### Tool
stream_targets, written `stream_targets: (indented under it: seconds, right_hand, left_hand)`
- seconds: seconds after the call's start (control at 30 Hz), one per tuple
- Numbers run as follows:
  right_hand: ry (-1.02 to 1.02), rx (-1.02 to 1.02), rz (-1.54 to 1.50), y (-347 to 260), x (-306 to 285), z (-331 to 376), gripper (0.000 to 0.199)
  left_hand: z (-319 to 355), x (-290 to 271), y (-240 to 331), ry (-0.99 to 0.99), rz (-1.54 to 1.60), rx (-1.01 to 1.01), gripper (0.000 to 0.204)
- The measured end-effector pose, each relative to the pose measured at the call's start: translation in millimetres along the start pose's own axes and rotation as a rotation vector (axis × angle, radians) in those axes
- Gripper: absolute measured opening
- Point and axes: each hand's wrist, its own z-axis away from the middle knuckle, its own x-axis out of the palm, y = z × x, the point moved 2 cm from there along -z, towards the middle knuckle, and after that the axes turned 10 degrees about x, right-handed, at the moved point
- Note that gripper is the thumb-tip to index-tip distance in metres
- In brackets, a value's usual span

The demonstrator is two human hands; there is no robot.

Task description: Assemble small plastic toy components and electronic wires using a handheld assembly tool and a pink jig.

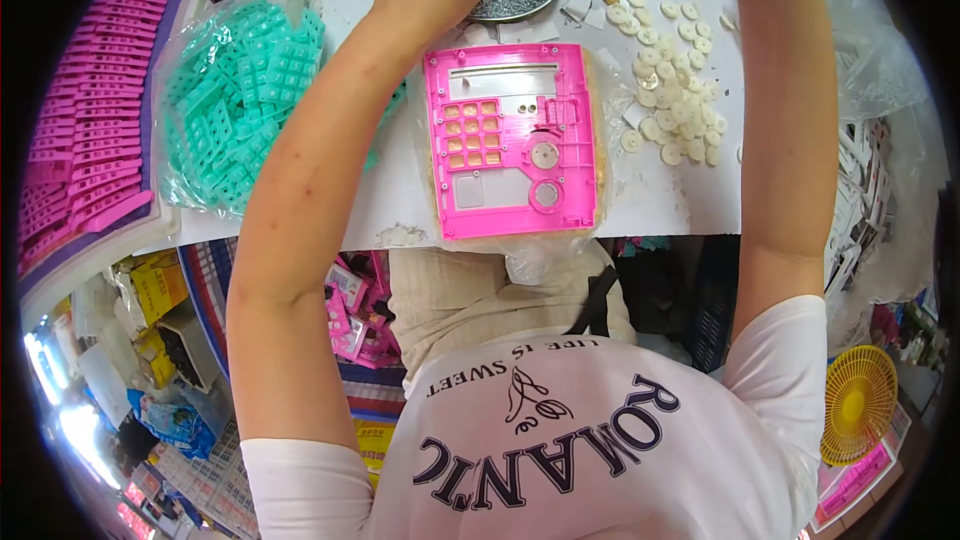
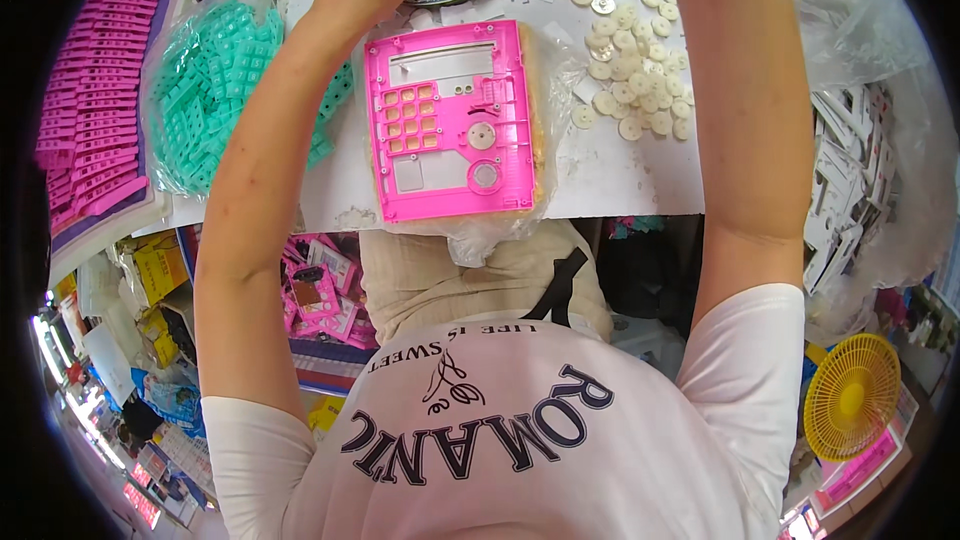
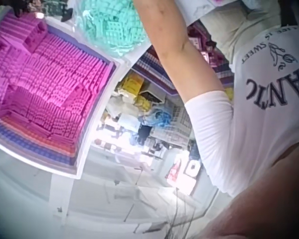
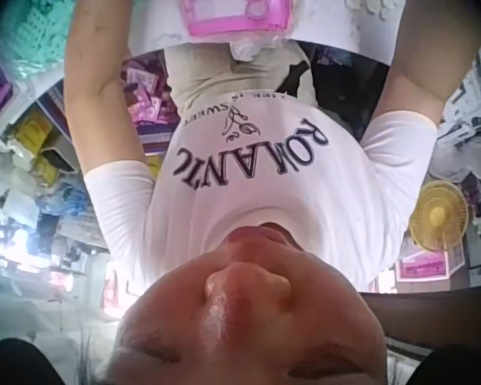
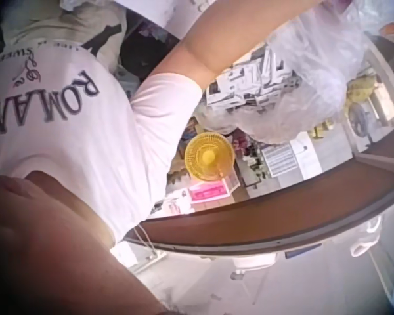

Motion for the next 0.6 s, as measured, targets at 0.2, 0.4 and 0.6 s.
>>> stream_targets:
  seconds: [0.2,0.4,0.6]
  right_hand:
    - [0.116,-0.074,-0.348,25.5,43.2,92.9,0.042]
    - [0.015,-0.038,-0.311,17.5,85.1,124.1,0.041]
    - [0.167,0.048,-0.259,14.1,95.9,124.0,0.037]
  left_hand:
    - [83.1,-40.5,71.6,0.261,0.35,0.299,0.015]
    - [144.3,-41.0,106.2,0.217,0.545,0.275,0.011]
    - [146.9,-42.4,105.6,0.264,0.607,0.235,0.012]
